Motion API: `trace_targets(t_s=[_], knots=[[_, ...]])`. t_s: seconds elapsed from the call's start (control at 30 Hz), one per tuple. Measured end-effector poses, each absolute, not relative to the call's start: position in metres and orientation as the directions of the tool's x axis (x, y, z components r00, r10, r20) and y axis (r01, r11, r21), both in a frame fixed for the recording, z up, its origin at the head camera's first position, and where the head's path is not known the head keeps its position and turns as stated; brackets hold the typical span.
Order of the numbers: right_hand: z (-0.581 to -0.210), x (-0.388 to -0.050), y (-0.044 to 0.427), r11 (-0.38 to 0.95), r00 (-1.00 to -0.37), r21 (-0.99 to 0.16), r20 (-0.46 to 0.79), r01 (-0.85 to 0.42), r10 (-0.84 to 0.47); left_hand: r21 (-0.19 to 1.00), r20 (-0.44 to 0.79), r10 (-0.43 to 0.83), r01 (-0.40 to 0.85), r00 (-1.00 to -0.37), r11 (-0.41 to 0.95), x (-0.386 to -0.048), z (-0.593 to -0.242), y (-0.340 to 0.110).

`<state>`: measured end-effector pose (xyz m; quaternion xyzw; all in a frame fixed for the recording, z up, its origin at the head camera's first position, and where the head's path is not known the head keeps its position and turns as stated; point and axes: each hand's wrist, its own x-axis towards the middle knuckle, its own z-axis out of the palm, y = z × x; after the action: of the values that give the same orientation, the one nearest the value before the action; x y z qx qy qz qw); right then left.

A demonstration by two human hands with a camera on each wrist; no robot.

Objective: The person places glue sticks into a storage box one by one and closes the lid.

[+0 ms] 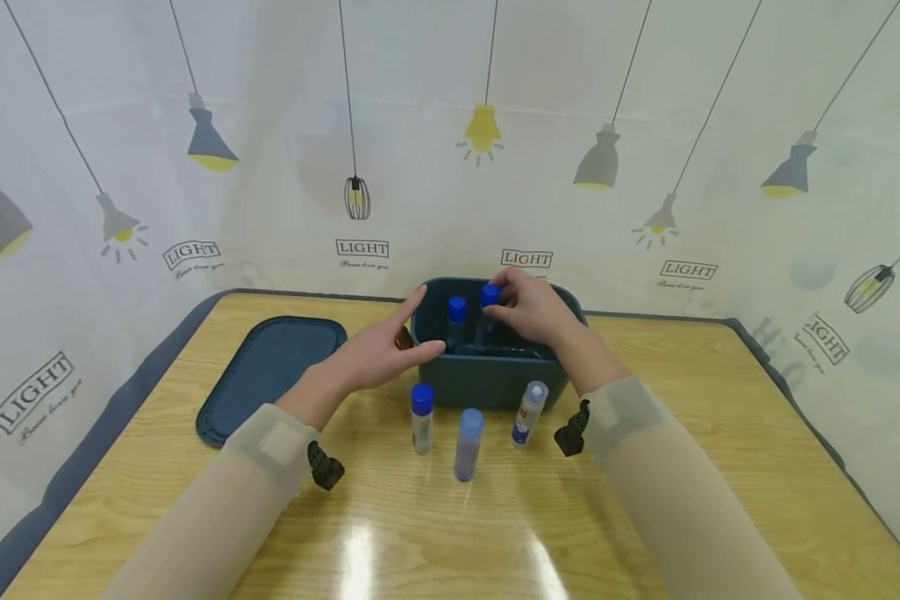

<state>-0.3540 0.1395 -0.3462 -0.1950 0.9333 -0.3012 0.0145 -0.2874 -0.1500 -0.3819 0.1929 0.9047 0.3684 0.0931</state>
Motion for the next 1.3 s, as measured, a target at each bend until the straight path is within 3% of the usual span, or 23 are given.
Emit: trace_targets(t_s=[0.3, 0.87, 1.03, 1.3], knots=[[-0.35, -0.354, 0.14, 0.792, -0.929, -0.524, -0.005, -0.314, -0.371, 0.69, -0.028, 0.414, 0.282, -0.91, 0.666, -0.288, -0.383, -0.151], [-0.351, -0.355, 0.14, 0.801, -0.922, -0.498, -0.009, -0.332, -0.388, 0.679, -0.031, 0.411, 0.282, -0.911, 0.677, -0.287, -0.383, -0.152], [-0.344, -0.349, 0.144, 0.768, -0.919, -0.531, 0.057, -0.359, -0.39, 0.685, -0.035, 0.415, 0.28, -0.909, 0.673, -0.286, -0.384, -0.151], [-0.32, -0.316, 0.156, 0.679, -0.889, -0.574, 0.262, -0.457, -0.376, 0.685, -0.025, 0.414, 0.286, -0.91, 0.67, -0.288, -0.382, -0.15]])
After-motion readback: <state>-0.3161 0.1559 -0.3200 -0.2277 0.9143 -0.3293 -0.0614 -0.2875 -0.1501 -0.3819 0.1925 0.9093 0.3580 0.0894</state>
